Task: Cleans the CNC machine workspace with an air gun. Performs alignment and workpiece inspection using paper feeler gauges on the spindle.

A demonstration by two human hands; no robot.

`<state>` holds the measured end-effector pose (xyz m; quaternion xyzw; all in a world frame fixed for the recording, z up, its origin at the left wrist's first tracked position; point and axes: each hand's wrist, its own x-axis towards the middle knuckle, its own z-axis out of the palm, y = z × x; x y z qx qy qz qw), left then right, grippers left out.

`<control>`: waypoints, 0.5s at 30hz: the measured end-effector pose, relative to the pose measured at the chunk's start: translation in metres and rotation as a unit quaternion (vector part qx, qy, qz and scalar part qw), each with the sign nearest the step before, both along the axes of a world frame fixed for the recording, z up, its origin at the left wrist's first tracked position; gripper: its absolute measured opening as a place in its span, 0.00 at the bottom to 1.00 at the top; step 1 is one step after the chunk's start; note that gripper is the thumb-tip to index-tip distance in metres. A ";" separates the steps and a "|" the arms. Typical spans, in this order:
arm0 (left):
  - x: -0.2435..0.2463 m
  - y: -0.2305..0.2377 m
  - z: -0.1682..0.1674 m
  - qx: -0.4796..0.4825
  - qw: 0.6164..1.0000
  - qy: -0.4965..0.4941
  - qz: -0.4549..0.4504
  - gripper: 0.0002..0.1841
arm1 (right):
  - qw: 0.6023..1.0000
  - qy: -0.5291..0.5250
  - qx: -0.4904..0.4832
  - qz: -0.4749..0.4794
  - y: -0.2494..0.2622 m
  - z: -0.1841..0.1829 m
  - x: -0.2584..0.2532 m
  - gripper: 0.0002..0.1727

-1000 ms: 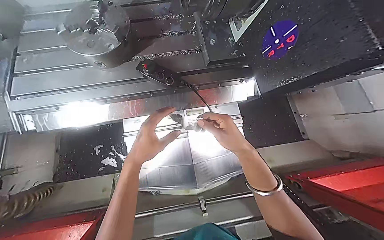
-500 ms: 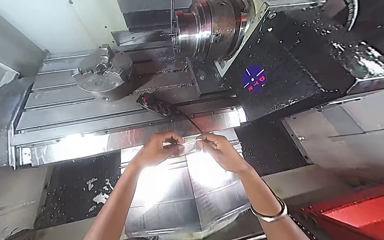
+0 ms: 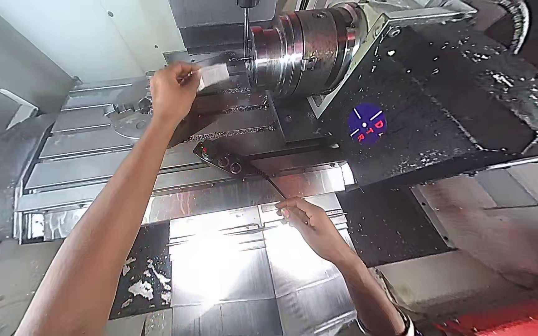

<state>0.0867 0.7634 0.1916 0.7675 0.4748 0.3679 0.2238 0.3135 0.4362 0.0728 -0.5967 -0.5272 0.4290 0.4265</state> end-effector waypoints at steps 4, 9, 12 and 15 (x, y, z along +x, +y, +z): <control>0.041 0.032 0.022 0.075 0.996 0.027 0.046 0.15 | 1.000 -0.009 -0.004 0.012 -0.003 -0.016 0.003 0.15; 0.085 0.034 0.034 0.112 0.991 0.016 0.071 0.14 | 0.999 -0.025 -0.017 0.018 -0.007 -0.023 0.005 0.15; 0.103 0.028 0.040 0.105 0.990 0.022 0.095 0.14 | 0.999 -0.023 -0.022 0.024 -0.009 -0.026 0.004 0.15; 0.117 0.027 0.050 0.091 0.988 0.037 0.122 0.13 | 0.998 -0.046 -0.022 0.036 -0.011 -0.028 0.001 0.15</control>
